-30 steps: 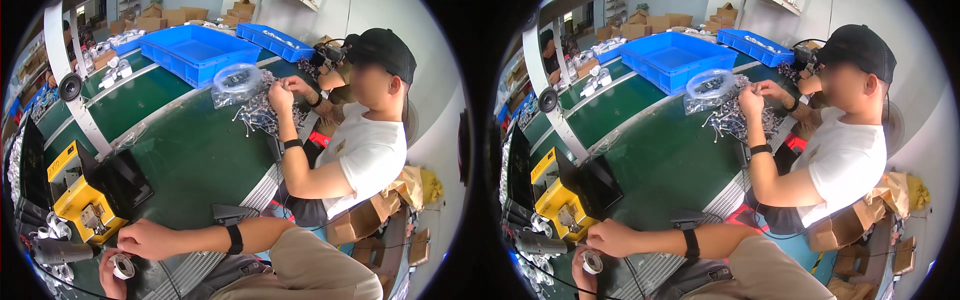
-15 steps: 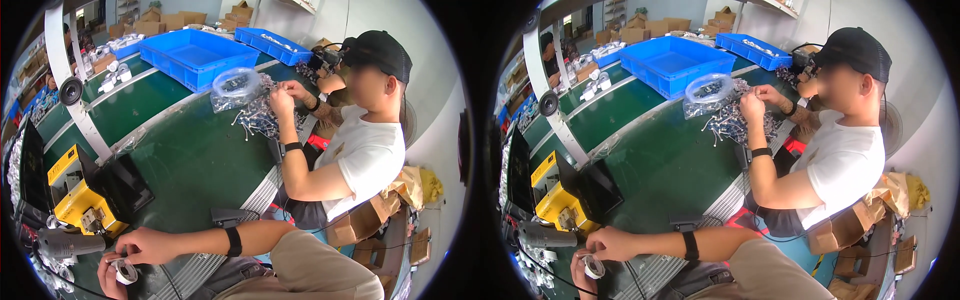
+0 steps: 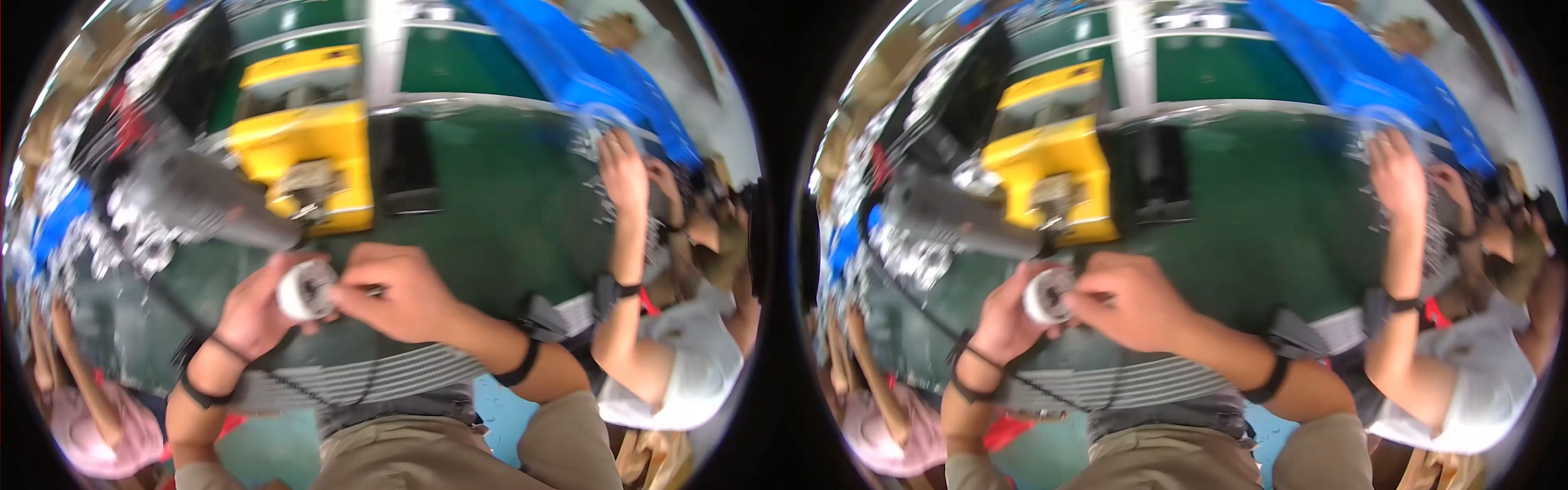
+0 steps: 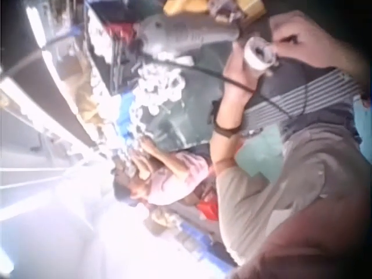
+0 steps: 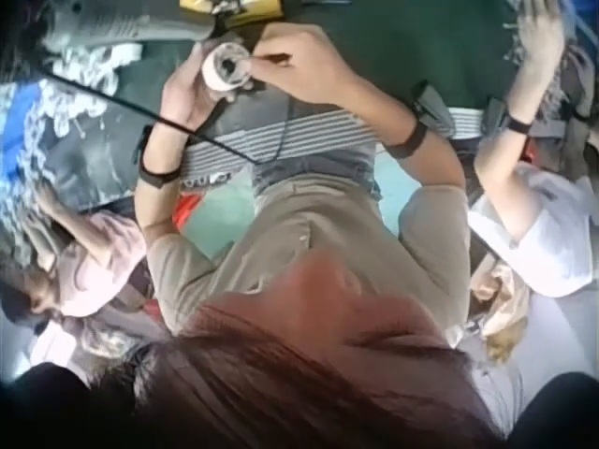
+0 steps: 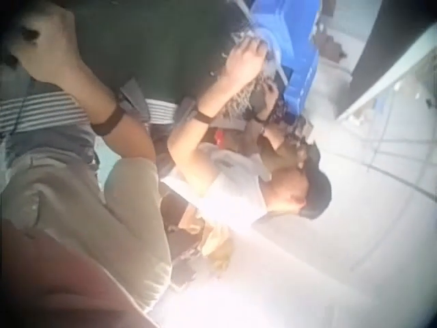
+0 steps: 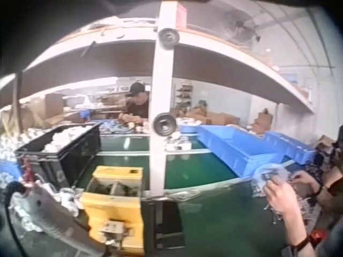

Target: Assemble small electronic components by placing parts together and securing them with an electric screwdriver.

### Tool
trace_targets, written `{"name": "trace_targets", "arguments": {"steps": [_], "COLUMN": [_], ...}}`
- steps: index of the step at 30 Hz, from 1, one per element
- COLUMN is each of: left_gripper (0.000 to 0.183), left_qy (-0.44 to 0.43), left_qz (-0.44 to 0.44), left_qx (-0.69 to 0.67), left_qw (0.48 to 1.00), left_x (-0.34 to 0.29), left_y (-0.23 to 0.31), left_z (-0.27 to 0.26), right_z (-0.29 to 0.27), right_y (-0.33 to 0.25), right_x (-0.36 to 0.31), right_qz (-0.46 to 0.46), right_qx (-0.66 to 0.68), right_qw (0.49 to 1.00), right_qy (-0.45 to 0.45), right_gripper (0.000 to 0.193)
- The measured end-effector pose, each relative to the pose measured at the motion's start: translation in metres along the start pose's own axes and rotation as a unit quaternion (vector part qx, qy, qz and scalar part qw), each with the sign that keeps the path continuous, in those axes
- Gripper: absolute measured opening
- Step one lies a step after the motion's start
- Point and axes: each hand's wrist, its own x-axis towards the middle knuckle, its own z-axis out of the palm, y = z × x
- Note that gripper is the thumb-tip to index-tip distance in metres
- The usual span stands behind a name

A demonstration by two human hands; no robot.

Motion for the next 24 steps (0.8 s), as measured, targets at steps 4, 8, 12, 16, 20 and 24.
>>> {"name": "trace_targets", "arguments": {"steps": [4,8,12,16,20,24], "left_gripper": [0.056,0.053,0.052,0.052,0.052,0.050], "left_qy": [-0.043,-0.037,-0.048,-0.042,-0.026,-0.032], "left_qz": [0.010,0.006,0.014,0.044,0.070,0.096], "left_qx": [-0.009,-0.061,-0.033,0.001,-0.009,0.009], "left_qw": [0.999,0.997,0.998,0.998,0.997,0.995], "left_x": [-0.010,-0.012,-0.014,-0.016,-0.014,-0.018], "left_y": [-0.001,-0.005,-0.004,-0.007,-0.009,-0.010], "left_z": [-0.004,-0.011,-0.005,-0.003,-0.004,0.000], "right_z": [0.007,0.015,0.016,0.014,0.011,0.006], "right_y": [-0.007,-0.003,-0.002,-0.009,-0.010,-0.009], "right_x": [0.000,-0.001,-0.002,0.000,0.003,0.002], "right_qz": [0.037,0.012,0.005,0.104,0.159,0.195], "right_qx": [-0.008,-0.017,-0.038,0.068,0.140,0.180], "right_qw": [0.999,0.998,0.997,0.990,0.973,0.957], "right_qy": [-0.033,-0.051,-0.067,-0.064,-0.094,-0.121], "right_gripper": [0.011,0.011,0.015,0.019,0.026,0.028]}}
